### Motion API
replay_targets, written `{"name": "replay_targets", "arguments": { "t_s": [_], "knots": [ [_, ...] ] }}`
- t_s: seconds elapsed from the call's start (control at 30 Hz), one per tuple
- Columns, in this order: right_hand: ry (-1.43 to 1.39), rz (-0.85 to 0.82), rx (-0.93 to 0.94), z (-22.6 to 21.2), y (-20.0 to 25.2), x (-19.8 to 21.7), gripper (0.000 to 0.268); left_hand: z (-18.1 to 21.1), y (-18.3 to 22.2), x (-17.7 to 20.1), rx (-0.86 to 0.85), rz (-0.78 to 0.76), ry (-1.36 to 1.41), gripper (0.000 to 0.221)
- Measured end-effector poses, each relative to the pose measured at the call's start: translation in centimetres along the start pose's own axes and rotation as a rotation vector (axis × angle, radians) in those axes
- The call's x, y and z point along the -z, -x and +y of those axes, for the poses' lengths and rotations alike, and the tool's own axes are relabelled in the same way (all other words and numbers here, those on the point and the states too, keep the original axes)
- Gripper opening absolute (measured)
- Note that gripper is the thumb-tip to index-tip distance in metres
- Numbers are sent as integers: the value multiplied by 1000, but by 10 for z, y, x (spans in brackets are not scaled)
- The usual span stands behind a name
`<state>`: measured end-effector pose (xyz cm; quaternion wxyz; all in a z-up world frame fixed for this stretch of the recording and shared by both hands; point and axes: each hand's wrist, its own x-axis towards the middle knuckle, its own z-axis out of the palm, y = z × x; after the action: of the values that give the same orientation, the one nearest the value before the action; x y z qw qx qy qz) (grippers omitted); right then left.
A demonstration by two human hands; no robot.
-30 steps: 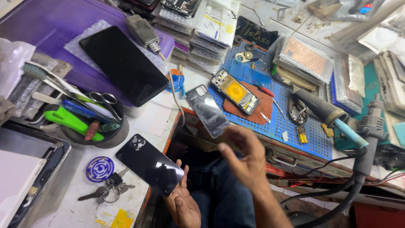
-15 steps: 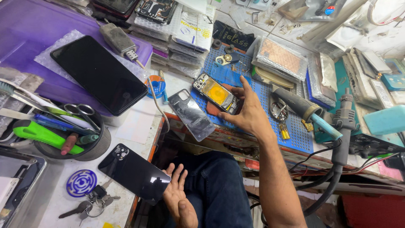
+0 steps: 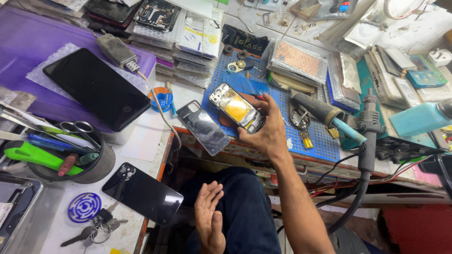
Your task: The person removes the back cover of a smartphone, inspects the internal components, and uses a prying tool to separate the screen assembly from the frame. The person then places the phone on the workbench and continues to manipulate the internal parts.
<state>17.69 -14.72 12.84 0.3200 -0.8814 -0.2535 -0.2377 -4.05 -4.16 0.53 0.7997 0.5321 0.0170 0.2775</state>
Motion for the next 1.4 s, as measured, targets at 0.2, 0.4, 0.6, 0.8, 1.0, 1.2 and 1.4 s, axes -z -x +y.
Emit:
{"name": "replay_targets", "arguments": {
  "t_s": [0.2, 0.4, 0.6, 0.8, 1.0, 1.2, 1.4],
  "knots": [
    [-63, 144, -104, -44, 78, 29, 111, 32, -35, -16, 167, -203, 233, 76],
    [-128, 167, -93, -73, 146, 37, 109, 40, -62, -23, 373, -285, 321, 56],
    [-170, 125, -145, -71, 181, 48, 103, 47, -47, -22, 461, -257, 194, 39],
    [-734, 55, -129, -50, 199, 65, 57, 58, -46, -19, 480, -275, 177, 40],
    [-1149, -17, -466, -18, 202, 78, 42, 61, -46, -13, 495, -356, 108, 45],
    [-907, 36, -539, -6, 173, 90, 35, 56, -34, -5, 557, -398, 95, 44],
    [-9, 158, -252, 38, 73, 67, 22, 48, -23, -3, 623, -408, 113, 48]
  ]
}}
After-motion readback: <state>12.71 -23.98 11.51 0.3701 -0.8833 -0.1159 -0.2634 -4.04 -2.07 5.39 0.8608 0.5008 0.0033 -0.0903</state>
